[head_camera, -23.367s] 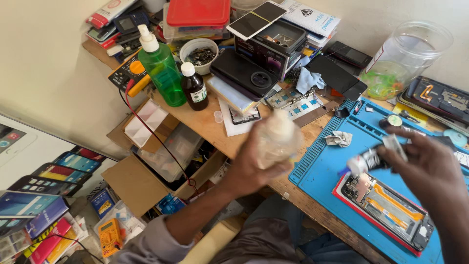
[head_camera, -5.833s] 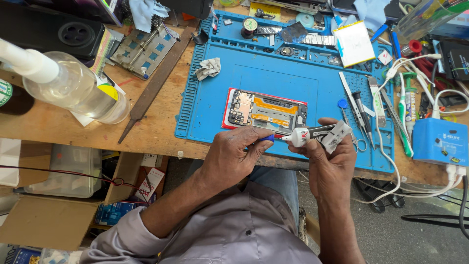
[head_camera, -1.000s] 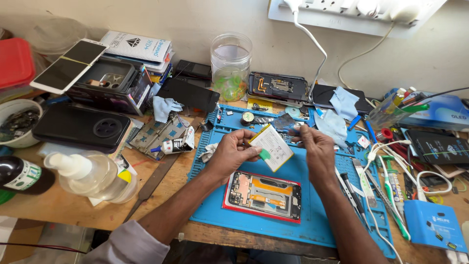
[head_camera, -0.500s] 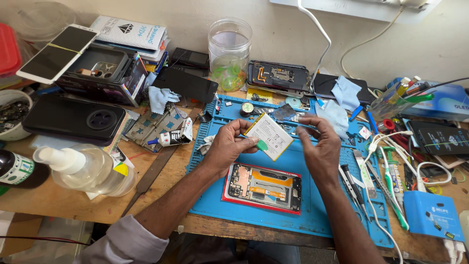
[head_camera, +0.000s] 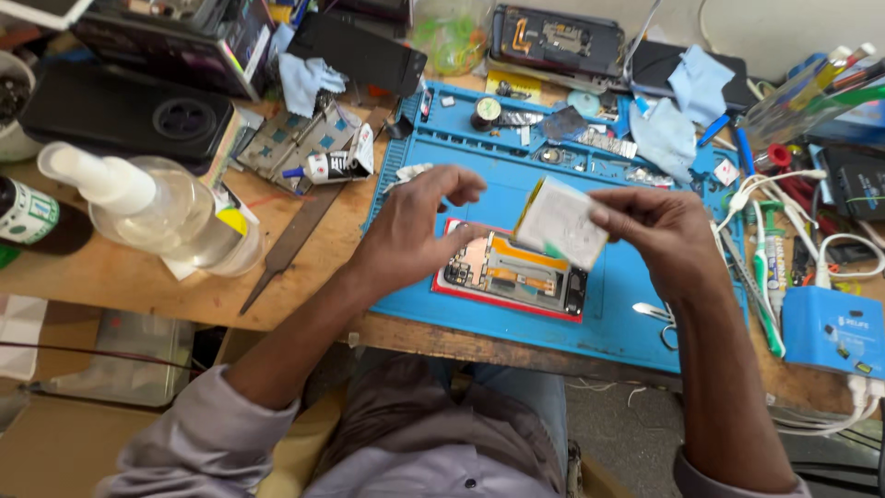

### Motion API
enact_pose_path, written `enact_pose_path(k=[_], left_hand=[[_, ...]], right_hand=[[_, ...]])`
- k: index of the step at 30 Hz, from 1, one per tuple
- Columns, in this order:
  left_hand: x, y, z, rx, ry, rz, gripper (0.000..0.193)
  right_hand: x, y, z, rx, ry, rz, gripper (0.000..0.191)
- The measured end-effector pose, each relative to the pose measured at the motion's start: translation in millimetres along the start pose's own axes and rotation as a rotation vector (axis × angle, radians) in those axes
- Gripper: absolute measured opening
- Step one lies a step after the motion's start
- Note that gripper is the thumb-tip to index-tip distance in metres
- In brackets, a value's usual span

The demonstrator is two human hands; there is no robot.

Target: The person works on a disassembled mobile phone on a blue mat. They connect a ribbon cable, apply adhesive from a tube to the phone frame, and place a battery into the phone chassis.

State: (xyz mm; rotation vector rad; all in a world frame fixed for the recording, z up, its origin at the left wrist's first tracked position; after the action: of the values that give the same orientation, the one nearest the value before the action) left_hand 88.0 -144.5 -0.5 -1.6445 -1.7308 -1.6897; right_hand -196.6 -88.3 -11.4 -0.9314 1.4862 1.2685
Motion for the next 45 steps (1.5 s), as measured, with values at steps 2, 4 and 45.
enact_pose_path(k=[2, 4, 45], left_hand=[[18, 5, 25, -0.01, -0.152, -0.106, 0.056], [28, 5, 42, -0.013, -0.222, -0.173, 0.065], [22, -4, 67, 0.049, -0.192, -0.283, 0.07]], right_hand=[[5, -9, 11, -0.051, -0.064, 0.067, 0.029], [7, -19, 16, -0.081, -0.102, 0.099, 0.028], [-22, -55, 23, -0.255, -0.005, 0.485, 0.023]])
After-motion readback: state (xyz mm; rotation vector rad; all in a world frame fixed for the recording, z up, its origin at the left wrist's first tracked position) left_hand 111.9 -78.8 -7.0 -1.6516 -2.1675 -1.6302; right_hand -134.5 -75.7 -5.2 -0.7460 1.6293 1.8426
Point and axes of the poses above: each hand's wrist, its own z-axis away from the middle knuckle, its own y-axis out of the back of the hand, x = y × z, the point moved 7 cm from there along -z, towards the middle knuckle, and after that the axes turned 3 degrees about x, right-handed, at the moved point
